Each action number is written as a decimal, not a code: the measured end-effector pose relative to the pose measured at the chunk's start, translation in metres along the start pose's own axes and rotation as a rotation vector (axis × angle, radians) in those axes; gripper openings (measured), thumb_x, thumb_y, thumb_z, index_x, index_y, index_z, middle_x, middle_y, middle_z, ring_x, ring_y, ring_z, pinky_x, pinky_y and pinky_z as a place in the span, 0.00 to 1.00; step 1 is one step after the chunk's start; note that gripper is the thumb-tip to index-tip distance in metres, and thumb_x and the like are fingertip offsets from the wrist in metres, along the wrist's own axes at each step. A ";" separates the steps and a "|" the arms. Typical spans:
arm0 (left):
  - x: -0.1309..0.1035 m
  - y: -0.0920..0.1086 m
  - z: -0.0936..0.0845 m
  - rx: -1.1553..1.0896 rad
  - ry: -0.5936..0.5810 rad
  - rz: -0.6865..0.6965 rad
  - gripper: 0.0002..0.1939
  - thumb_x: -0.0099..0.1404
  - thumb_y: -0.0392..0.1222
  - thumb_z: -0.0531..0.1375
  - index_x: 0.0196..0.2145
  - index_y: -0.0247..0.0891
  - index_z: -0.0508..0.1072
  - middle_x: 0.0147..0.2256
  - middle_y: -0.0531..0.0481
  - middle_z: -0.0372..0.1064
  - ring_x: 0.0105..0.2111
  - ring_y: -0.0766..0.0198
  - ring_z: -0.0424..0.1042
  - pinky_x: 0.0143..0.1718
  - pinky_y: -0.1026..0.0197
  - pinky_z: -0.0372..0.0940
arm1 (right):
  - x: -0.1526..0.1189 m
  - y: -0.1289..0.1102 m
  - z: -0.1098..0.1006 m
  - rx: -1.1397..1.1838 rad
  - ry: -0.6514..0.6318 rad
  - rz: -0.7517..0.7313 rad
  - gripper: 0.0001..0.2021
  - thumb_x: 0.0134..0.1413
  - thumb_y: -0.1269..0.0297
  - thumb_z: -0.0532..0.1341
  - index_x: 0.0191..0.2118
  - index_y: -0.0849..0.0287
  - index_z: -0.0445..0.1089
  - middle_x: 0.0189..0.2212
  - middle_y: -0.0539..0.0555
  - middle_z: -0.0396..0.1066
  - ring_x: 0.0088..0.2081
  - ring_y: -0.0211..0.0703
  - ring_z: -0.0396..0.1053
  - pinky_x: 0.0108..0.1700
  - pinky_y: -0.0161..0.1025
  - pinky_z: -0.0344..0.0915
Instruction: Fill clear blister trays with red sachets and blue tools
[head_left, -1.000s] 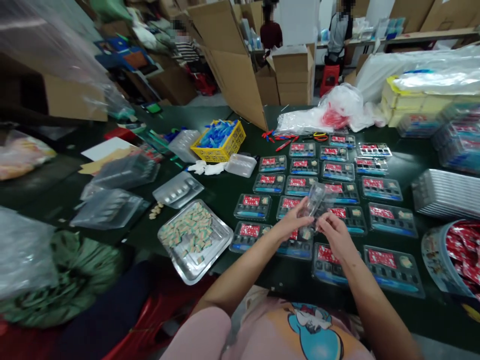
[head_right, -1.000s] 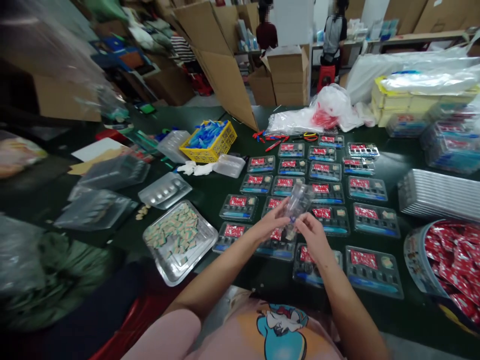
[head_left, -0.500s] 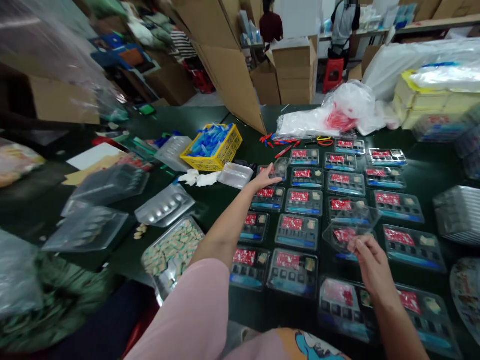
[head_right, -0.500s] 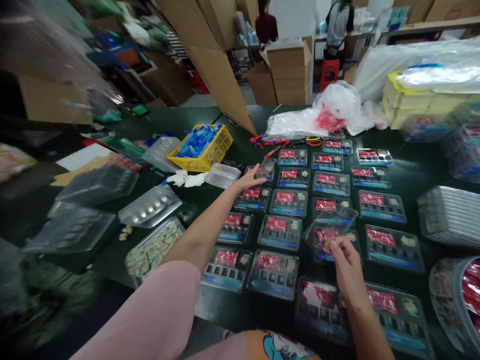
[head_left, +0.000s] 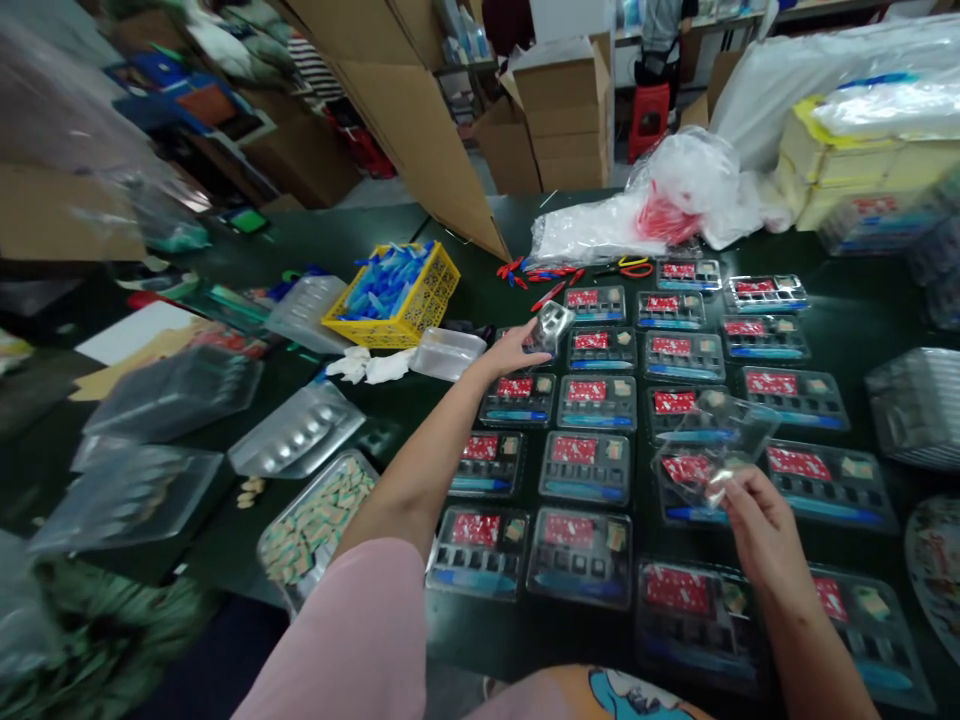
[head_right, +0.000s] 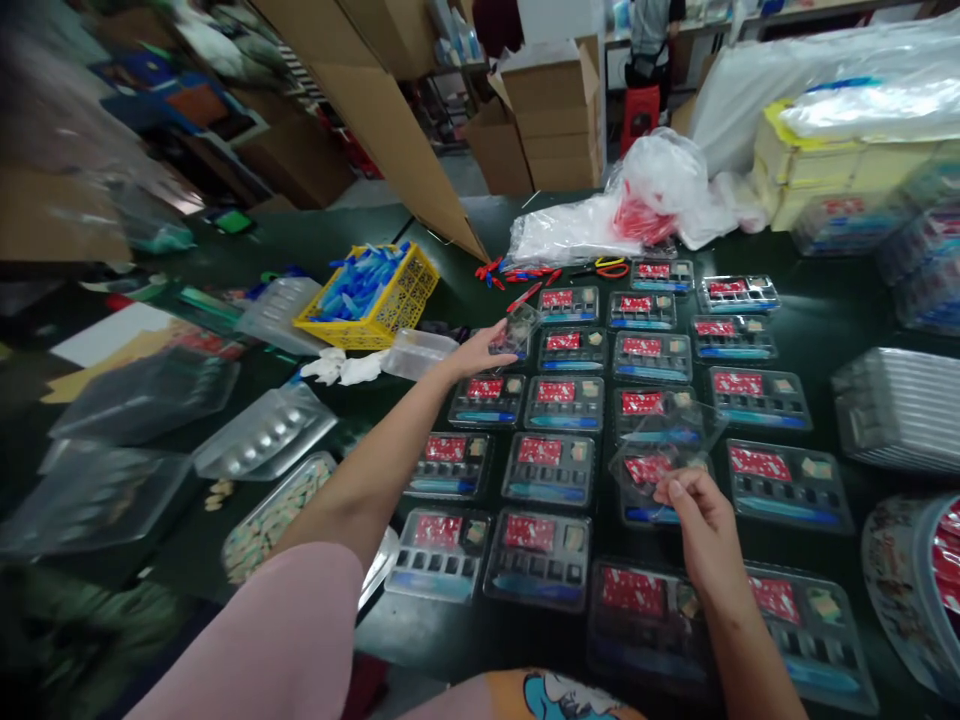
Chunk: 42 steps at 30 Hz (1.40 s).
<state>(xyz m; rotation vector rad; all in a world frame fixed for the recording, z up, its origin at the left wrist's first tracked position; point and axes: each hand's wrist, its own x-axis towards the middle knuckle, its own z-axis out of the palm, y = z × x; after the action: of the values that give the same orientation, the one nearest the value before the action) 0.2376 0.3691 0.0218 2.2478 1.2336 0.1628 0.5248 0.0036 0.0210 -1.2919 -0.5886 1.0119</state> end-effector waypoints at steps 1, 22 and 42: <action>0.004 0.008 0.001 0.015 -0.003 0.026 0.56 0.53 0.67 0.61 0.69 0.34 0.46 0.63 0.35 0.56 0.62 0.44 0.58 0.62 0.50 0.52 | 0.000 0.000 -0.001 0.000 0.001 -0.012 0.11 0.56 0.56 0.65 0.28 0.55 0.69 0.29 0.50 0.67 0.33 0.39 0.63 0.38 0.37 0.61; 0.036 0.086 0.045 0.217 -0.344 0.138 0.57 0.48 0.66 0.64 0.69 0.47 0.47 0.68 0.38 0.45 0.65 0.37 0.51 0.63 0.44 0.49 | 0.005 0.003 -0.009 0.030 0.003 -0.015 0.12 0.57 0.57 0.64 0.27 0.55 0.67 0.28 0.50 0.66 0.33 0.40 0.63 0.38 0.37 0.60; 0.057 0.076 0.037 0.297 -0.230 0.149 0.59 0.47 0.54 0.67 0.70 0.40 0.42 0.69 0.33 0.40 0.68 0.38 0.40 0.65 0.40 0.40 | 0.003 0.010 -0.018 0.029 0.044 0.017 0.11 0.56 0.56 0.64 0.28 0.55 0.68 0.29 0.50 0.67 0.33 0.41 0.64 0.38 0.38 0.61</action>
<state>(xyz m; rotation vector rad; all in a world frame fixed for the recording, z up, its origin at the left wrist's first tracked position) 0.3397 0.3679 0.0227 2.5283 1.0220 -0.2324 0.5386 -0.0029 0.0067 -1.2924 -0.5285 0.9997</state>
